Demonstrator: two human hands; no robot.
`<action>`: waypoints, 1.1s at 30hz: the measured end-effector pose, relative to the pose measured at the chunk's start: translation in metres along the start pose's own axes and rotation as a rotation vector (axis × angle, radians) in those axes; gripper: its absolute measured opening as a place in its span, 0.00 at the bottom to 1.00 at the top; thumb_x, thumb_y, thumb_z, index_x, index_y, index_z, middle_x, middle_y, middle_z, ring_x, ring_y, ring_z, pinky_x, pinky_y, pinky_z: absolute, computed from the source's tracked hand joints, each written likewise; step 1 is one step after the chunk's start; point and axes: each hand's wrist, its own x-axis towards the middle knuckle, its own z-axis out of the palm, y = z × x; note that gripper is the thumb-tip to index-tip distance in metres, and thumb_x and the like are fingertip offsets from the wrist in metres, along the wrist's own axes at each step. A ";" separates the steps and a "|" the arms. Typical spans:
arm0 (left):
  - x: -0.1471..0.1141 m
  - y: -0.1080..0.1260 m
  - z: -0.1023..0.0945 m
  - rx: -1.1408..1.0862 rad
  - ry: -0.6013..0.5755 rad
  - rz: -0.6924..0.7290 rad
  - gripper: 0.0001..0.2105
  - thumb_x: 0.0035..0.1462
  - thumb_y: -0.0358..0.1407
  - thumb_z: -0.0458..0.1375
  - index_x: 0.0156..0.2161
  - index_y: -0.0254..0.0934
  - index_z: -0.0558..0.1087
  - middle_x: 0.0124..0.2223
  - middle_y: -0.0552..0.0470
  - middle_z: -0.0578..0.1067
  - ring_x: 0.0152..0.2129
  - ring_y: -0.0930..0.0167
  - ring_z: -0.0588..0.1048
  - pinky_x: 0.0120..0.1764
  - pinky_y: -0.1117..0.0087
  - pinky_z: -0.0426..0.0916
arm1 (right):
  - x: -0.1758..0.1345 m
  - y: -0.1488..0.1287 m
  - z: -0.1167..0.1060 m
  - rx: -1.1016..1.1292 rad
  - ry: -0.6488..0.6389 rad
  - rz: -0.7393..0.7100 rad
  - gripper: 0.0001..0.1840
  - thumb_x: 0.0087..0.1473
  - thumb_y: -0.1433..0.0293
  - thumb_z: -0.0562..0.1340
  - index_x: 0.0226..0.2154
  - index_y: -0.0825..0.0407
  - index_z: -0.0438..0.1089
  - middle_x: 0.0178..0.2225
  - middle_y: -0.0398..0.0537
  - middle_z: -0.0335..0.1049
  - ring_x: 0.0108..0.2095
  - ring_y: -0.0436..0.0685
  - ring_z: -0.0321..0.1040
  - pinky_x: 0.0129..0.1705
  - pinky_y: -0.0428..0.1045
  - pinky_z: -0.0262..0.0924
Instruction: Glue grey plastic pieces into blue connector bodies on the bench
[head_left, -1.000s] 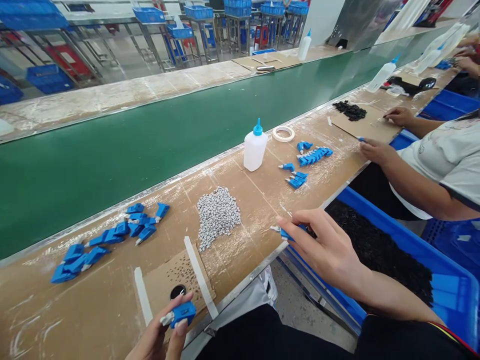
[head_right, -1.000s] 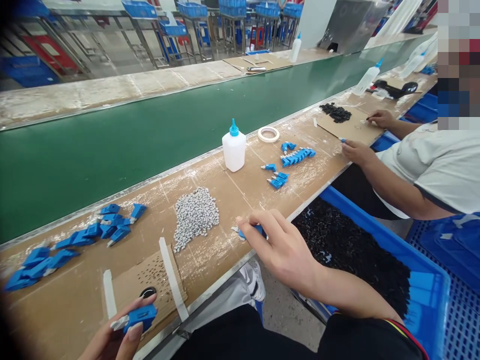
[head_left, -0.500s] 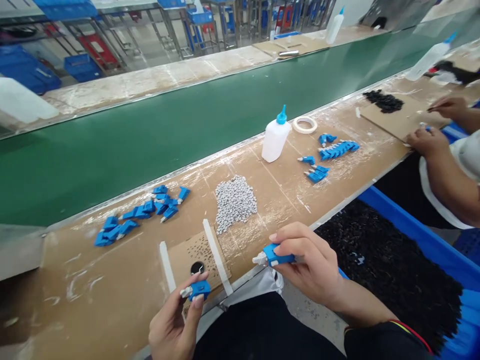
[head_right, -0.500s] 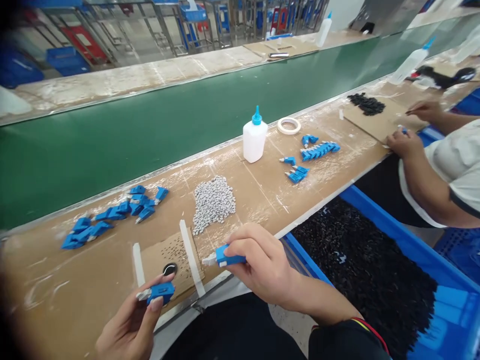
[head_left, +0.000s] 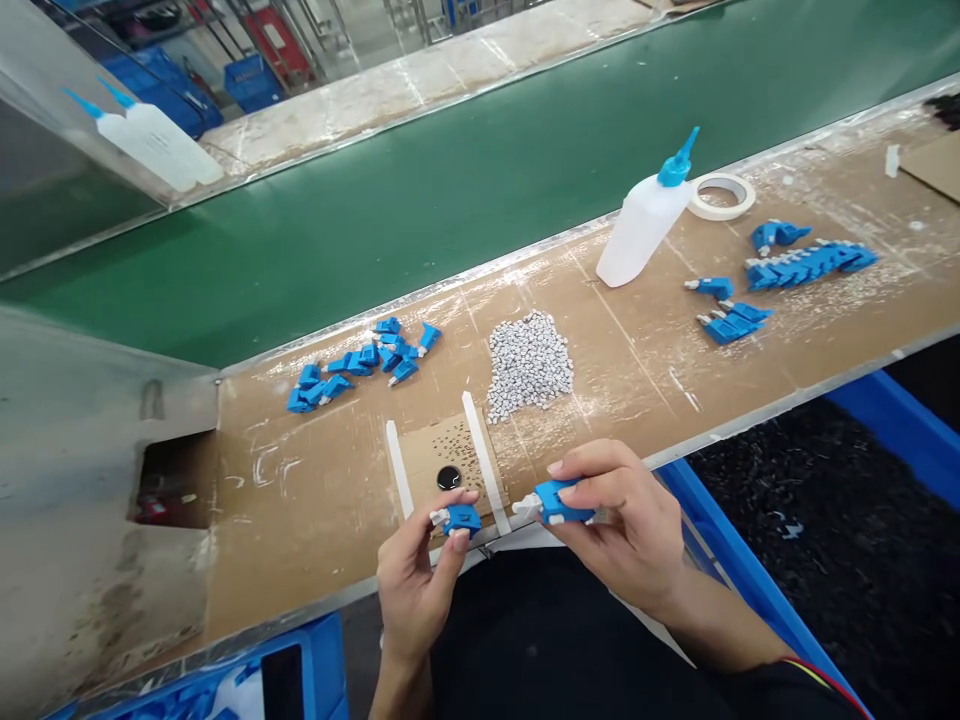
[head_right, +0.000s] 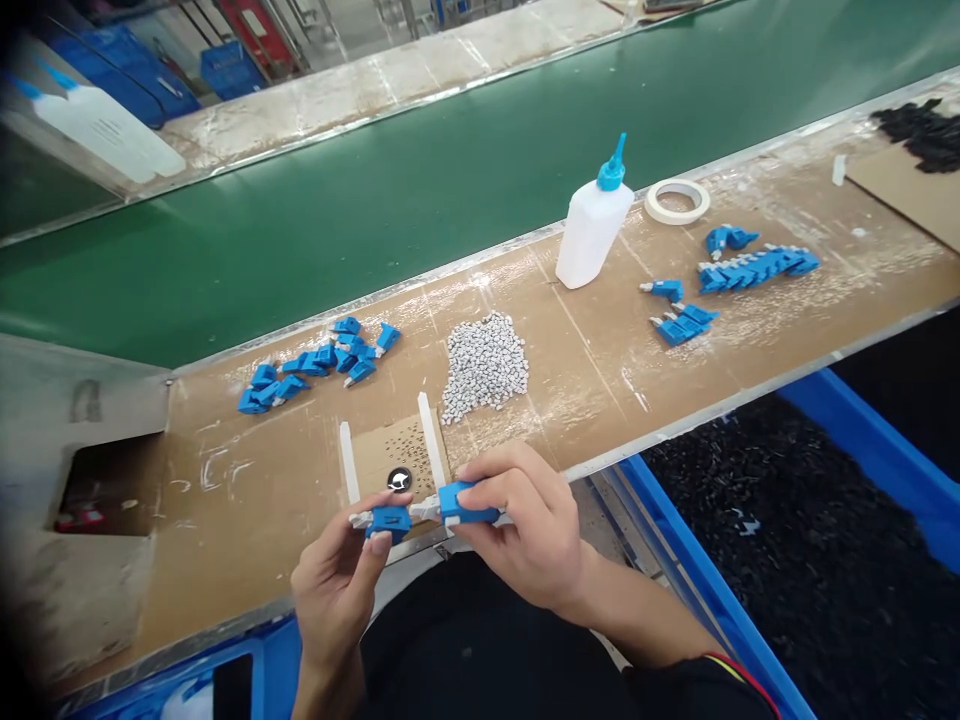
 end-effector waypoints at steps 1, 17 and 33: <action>0.001 0.000 0.000 -0.006 -0.002 -0.001 0.09 0.65 0.35 0.62 0.49 0.39 0.80 0.44 0.48 0.86 0.40 0.67 0.85 0.43 0.72 0.79 | 0.001 -0.001 0.000 -0.006 -0.013 0.002 0.10 0.58 0.75 0.69 0.38 0.48 0.68 0.37 0.49 0.77 0.35 0.54 0.77 0.34 0.47 0.75; 0.010 0.020 0.016 -0.127 0.022 0.048 0.10 0.65 0.40 0.63 0.47 0.37 0.78 0.39 0.48 0.83 0.34 0.67 0.82 0.39 0.70 0.77 | -0.002 -0.010 0.016 -0.087 -0.238 0.026 0.09 0.62 0.76 0.66 0.43 0.49 0.78 0.40 0.51 0.78 0.39 0.55 0.77 0.38 0.49 0.76; 0.005 0.025 0.015 -0.174 0.018 0.067 0.11 0.64 0.38 0.64 0.49 0.37 0.78 0.40 0.46 0.83 0.36 0.66 0.81 0.40 0.68 0.77 | -0.010 -0.006 0.025 0.032 -0.148 -0.103 0.12 0.58 0.80 0.67 0.39 0.48 0.70 0.39 0.50 0.80 0.38 0.58 0.78 0.36 0.54 0.77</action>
